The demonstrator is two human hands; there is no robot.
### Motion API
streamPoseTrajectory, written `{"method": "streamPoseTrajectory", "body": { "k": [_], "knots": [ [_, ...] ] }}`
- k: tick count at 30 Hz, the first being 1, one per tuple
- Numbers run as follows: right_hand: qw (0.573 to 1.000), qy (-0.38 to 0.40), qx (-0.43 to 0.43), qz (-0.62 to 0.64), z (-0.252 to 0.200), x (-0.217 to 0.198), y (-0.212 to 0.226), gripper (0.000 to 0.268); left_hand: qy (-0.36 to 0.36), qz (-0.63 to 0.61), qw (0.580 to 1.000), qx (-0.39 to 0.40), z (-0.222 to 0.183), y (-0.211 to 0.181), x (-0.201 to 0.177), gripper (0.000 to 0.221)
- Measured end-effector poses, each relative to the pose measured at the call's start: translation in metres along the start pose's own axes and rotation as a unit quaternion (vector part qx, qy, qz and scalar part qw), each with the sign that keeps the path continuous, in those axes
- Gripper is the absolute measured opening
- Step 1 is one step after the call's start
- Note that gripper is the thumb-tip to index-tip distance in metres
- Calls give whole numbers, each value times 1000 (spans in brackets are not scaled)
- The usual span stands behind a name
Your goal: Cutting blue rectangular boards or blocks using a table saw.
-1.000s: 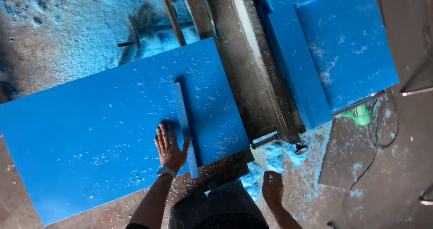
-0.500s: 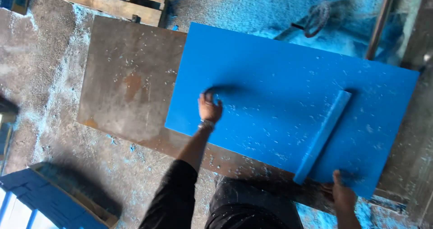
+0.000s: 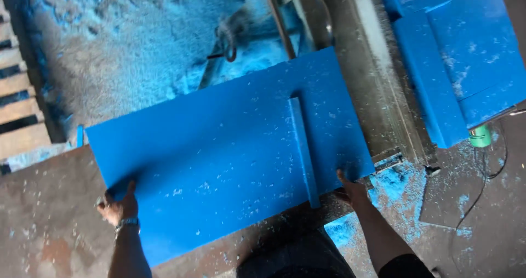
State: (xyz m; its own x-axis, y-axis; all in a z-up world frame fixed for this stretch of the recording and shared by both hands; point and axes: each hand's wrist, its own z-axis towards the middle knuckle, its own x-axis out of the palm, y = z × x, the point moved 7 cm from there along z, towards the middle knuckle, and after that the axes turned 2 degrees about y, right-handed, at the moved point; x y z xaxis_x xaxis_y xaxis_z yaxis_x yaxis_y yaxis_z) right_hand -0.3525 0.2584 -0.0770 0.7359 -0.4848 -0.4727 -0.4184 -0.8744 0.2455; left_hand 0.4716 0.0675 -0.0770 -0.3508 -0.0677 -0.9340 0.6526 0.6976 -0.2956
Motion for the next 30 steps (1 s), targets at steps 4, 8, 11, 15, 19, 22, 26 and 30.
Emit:
{"method": "streamPoseTrajectory", "body": {
  "k": [4,8,11,15,19,22,26,30],
  "knots": [
    [998,31,-57,-2,8,-2,2,82,38,12,999,-20,8,-2,-6,81],
    [995,-17,-63,-77,3,-7,7,89,43,52,997,-23,13,3,8,80],
    [991,-48,-60,-114,25,-19,7,110,41,49,998,-24,-2,-11,12,85],
    [950,-128,-106,-264,63,-46,18,97,20,89,995,38,-20,-32,17,62],
    [970,-106,-98,-193,61,-53,30,95,35,50,998,17,-36,-49,17,60],
    [977,-107,-107,-151,58,-60,42,91,68,53,996,-17,-45,-62,19,66],
    [972,-127,-101,-168,69,-68,49,94,86,58,995,6,-52,-75,24,70],
    [950,-172,-92,-245,96,-74,54,109,96,128,985,65,-53,-82,38,56]
  ]
}}
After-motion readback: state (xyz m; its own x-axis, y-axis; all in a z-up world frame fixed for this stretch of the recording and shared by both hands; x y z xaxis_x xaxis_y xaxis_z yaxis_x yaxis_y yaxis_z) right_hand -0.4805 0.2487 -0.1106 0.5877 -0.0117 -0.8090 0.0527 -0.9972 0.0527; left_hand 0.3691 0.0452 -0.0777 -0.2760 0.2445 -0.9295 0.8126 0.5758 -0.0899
